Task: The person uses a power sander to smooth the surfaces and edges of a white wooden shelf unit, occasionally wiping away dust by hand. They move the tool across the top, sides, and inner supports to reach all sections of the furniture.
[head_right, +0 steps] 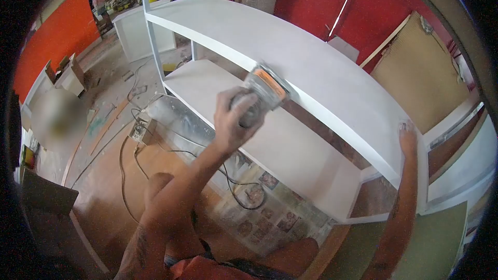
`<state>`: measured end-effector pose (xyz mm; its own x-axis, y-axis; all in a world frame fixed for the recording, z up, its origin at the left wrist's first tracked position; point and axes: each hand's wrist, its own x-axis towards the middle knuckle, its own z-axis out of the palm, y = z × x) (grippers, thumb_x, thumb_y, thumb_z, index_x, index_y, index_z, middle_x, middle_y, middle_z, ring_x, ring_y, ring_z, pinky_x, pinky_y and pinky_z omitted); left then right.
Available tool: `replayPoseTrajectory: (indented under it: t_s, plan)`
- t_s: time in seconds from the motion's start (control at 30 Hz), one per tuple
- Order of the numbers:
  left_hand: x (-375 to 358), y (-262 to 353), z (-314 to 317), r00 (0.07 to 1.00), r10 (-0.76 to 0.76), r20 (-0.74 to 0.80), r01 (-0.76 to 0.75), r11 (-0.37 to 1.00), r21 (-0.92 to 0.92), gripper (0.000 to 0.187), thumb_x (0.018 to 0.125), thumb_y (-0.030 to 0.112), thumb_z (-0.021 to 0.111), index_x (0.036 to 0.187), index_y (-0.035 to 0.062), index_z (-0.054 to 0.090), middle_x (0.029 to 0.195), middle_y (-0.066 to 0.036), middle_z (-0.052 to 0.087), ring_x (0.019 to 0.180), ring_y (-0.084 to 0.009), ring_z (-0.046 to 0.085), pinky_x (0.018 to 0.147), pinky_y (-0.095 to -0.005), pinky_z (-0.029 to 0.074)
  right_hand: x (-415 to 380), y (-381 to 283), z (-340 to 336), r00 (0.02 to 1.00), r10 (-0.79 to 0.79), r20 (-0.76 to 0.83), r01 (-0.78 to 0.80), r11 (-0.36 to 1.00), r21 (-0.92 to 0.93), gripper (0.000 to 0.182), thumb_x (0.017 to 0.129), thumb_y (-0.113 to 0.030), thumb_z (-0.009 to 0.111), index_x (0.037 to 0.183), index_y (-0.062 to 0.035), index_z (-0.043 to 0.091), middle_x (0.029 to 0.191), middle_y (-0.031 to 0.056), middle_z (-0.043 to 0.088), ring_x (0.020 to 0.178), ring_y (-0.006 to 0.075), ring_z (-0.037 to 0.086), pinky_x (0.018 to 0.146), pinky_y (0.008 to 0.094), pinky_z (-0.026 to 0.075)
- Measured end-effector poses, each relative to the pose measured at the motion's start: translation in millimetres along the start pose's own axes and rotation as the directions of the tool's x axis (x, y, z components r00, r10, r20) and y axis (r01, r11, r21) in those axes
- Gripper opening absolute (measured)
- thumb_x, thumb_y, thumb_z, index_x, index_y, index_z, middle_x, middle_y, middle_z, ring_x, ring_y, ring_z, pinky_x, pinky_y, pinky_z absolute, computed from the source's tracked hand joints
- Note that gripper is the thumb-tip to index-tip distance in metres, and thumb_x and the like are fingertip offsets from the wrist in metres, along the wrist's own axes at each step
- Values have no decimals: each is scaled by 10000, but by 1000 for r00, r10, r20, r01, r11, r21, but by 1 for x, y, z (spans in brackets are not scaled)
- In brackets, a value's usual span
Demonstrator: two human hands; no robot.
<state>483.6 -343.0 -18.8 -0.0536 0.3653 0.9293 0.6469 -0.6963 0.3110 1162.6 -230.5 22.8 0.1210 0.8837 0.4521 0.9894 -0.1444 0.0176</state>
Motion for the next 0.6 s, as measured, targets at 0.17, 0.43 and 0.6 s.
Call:
replayPoseTrajectory:
  t_s: [0.17, 0.43, 0.6]
  plan:
    - [7, -51, -10, 979, -142, -149, 150, 988, 46, 629, 671, 61, 938, 1232, 68, 653, 1245, -195, 612, 1120, -381, 632, 938, -453, 559, 3, 2, 1, 998, -46, 41, 47, 998, -37, 581, 1084, -390, 450, 1493, 20, 505, 1546, 277, 502, 1440, 458, 453, 1218, 501, 350]
    - [-1, -39, -5, 995, 79, -64, -76, 996, 50, 624, 588, 47, 934, 1158, 116, 690, 1237, -155, 642, 1079, -376, 643, 913, -473, 544, 5, -15, -11, 989, 48, 141, -45, 999, -25, 573, 1084, -397, 445, 1465, 23, 528, 1535, 268, 516, 1431, 443, 470, 1208, 496, 362]
    - [1, -17, -2, 961, 267, 76, -272, 960, 70, 574, 628, 97, 915, 1150, 213, 704, 1227, -70, 645, 1068, -347, 643, 849, -446, 574, 5, -4, -9, 990, 32, 134, -32, 999, -3, 537, 1092, -396, 448, 1471, -28, 543, 1540, 255, 515, 1453, 428, 454, 1219, 487, 359]
